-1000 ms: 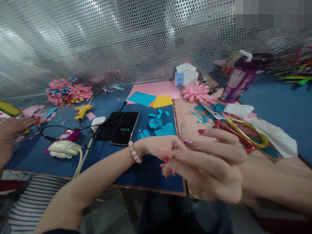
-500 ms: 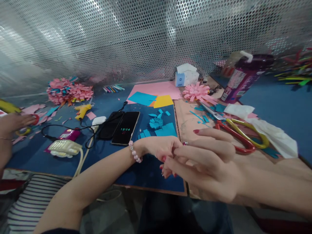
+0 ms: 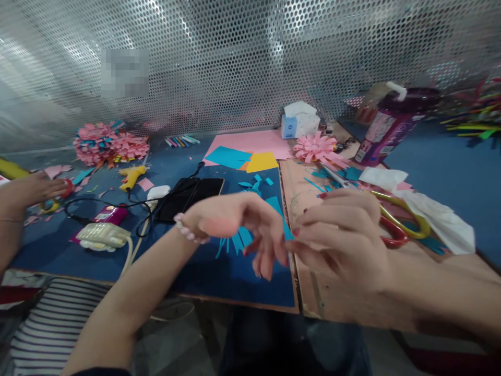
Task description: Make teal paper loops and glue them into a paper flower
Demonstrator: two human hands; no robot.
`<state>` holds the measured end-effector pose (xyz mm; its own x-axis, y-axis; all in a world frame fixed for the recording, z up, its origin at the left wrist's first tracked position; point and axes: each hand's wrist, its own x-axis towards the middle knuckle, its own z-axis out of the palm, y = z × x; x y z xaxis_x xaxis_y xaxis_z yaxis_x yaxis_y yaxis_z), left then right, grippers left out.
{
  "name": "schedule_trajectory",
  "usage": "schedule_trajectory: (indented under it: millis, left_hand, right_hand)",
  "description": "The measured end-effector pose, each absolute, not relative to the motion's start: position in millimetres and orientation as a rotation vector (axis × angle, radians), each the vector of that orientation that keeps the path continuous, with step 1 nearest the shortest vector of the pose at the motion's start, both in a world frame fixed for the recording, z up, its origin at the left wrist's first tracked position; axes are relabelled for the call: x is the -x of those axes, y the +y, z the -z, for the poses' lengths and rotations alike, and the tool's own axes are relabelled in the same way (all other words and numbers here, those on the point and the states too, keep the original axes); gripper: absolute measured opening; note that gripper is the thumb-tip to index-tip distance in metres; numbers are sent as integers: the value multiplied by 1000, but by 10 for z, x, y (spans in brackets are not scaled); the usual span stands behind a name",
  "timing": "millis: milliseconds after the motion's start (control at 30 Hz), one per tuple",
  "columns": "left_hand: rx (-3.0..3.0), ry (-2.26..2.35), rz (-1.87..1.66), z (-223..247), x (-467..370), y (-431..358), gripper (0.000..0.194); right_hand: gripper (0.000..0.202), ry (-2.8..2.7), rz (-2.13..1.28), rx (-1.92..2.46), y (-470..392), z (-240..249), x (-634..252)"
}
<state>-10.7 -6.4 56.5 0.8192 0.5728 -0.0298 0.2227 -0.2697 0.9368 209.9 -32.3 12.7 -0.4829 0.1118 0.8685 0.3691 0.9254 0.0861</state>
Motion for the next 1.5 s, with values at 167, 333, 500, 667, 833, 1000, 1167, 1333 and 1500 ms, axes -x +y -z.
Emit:
schedule_trajectory:
  millis: [167,333,500,667,833,1000,1167,1333,1500]
  left_hand:
    - [-1888,609,-672,-830,524,25,52]
    - [-2374,1407,-370,-519,737,-89,45]
    - [-2678,1480,-177,-104,889,-318,45]
    - [-2640,1452,-287,-3,916,-334,28]
    - [-2506,1437,-335,-19,925,-250,18]
    - [-2462,1470,-289,-88,967,-220,16]
    - [-2518,1401,-210,-147,989,-214,9]
    - [-2522,1369,-137,-231,940,-215,13]
    - [-2592,1197,-227,-426,800,-242,14]
  right_hand:
    - [14,-2196,157,489,-97,-59,-2070]
    - [18,-2507,-29,592,-140,149,-1935]
    - [26,-2614,40,585,-231,256,-1860]
    - [28,-2659,-64,735,-217,189,-1786]
    - [24,-2656,-136,785,-160,112,-1730]
    - [24,-2660,-175,751,-117,99,-1706]
    - [22,-2661,-203,708,-106,92,-1660]
    - [19,-2578,-262,719,-42,97,-1607]
    - [19,-2441,-740,849,187,-48,-1617]
